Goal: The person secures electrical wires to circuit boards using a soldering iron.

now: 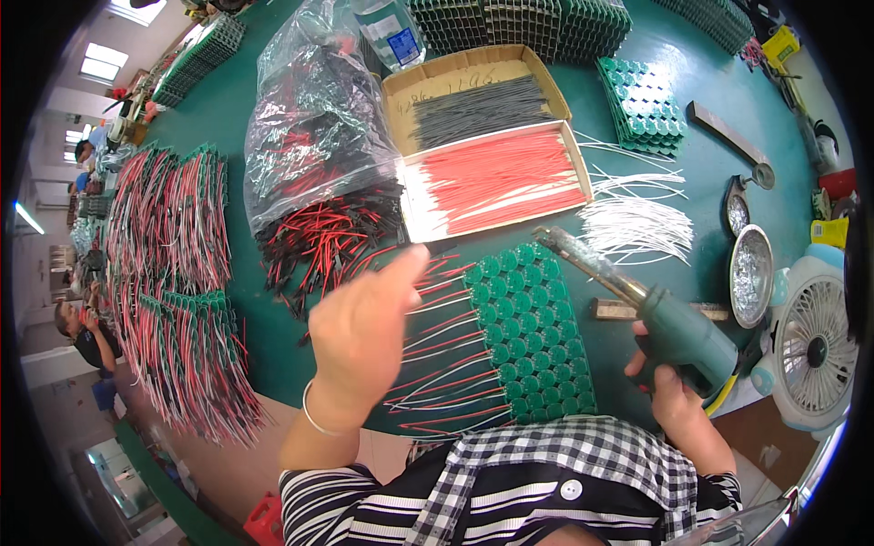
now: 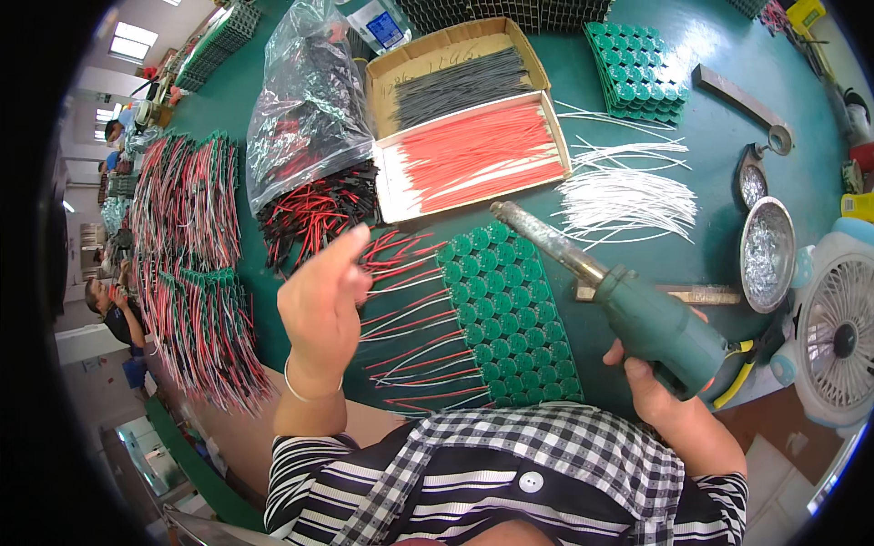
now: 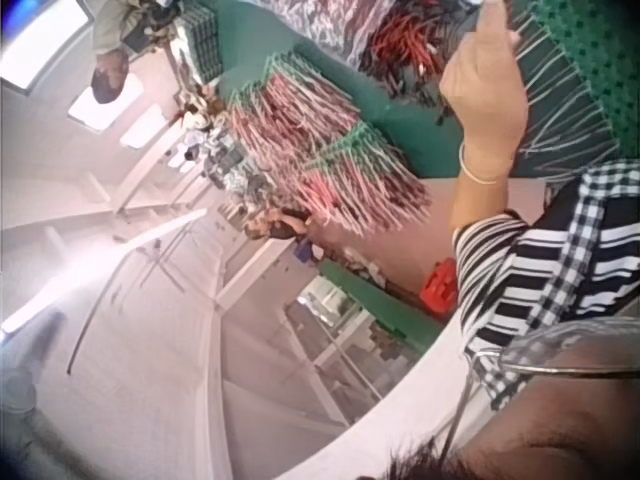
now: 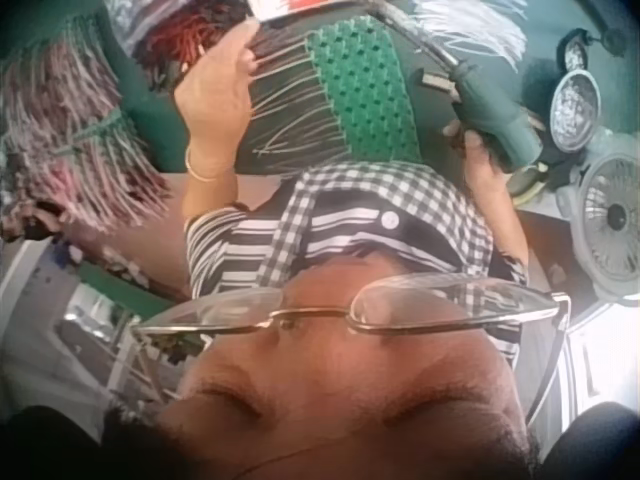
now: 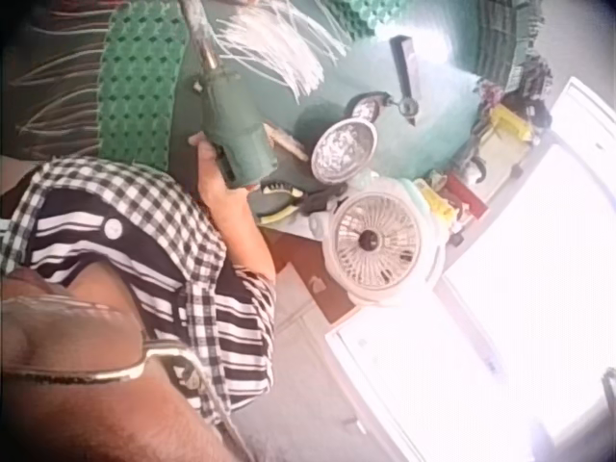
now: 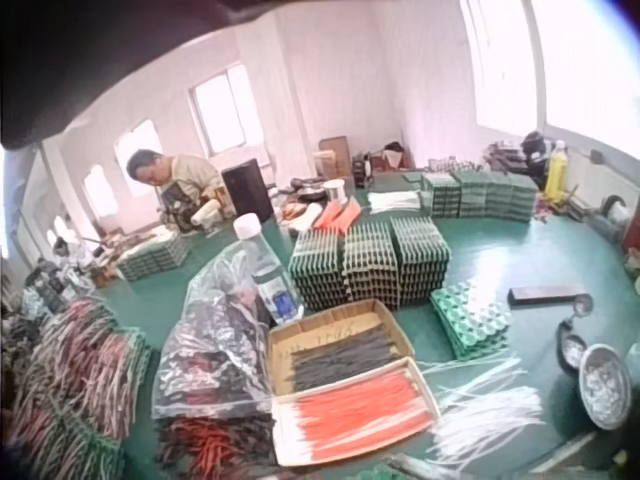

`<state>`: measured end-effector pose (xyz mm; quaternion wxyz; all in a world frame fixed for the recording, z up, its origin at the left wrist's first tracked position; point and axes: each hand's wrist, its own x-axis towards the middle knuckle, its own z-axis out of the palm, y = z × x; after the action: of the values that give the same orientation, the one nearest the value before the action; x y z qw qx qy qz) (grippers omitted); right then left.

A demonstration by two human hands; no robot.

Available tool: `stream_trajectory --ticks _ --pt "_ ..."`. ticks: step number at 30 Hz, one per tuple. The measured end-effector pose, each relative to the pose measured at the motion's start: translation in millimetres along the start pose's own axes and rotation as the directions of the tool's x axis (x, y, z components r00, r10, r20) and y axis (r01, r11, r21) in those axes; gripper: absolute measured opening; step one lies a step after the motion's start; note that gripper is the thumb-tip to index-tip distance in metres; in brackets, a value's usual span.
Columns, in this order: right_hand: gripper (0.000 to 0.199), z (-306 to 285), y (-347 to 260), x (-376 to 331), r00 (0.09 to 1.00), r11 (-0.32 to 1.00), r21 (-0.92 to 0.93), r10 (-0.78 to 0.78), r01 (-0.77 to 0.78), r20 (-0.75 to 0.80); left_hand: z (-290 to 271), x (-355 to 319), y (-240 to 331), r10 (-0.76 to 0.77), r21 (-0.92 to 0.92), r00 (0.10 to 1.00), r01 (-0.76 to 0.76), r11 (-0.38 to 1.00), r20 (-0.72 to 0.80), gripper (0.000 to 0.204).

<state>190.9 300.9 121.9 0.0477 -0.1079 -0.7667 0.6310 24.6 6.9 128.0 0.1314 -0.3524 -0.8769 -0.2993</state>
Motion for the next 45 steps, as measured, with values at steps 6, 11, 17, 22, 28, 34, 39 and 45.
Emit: stream_trajectory --ticks 6,11,17,22,28,34,39,45 --pt "0.059 0.1 -11.8 3.4 0.996 0.998 0.009 0.063 -0.064 0.065 18.4 -11.8 43.8 -0.174 -0.382 0.867 0.376 0.844 0.468 0.043" --pt "0.062 -4.7 -8.9 1.0 0.987 0.991 -0.047 0.128 -0.123 0.102 28.9 -30.3 26.8 -0.145 -0.395 0.853 0.374 0.839 0.502 0.044" --pt "0.056 -8.4 -2.5 -2.9 0.988 0.991 -0.031 0.132 -0.129 0.085 22.6 -29.2 24.5 -0.214 -0.373 0.885 0.38 0.847 0.414 0.022" --pt "0.055 -3.5 -13.2 -7.2 0.963 0.972 0.029 0.227 -0.234 0.143 22.7 -12.1 16.7 0.009 -0.153 0.997 0.003 0.988 0.08 0.02" --pt "0.046 7.3 1.3 -14.4 0.972 0.975 0.119 0.169 -0.189 0.161 34.8 -14.8 -0.4 0.048 -0.03 0.996 -0.046 0.998 0.075 0.028" --pt "0.028 8.7 -8.4 4.5 0.948 0.852 -0.46 -0.115 0.249 0.298 40.0 -12.1 1.8 0.121 0.101 0.989 -0.129 0.986 0.083 0.028" --pt "0.023 13.0 -11.5 4.3 0.941 0.844 -0.482 -0.075 0.236 0.329 42.6 -14.3 -0.8 0.115 0.128 0.989 -0.126 0.984 0.091 0.027" --pt "0.02 12.3 -9.7 6.7 0.915 0.813 -0.486 -0.133 0.321 0.381 42.5 -15.2 -0.6 0.106 0.13 0.99 -0.118 0.985 0.093 0.027"
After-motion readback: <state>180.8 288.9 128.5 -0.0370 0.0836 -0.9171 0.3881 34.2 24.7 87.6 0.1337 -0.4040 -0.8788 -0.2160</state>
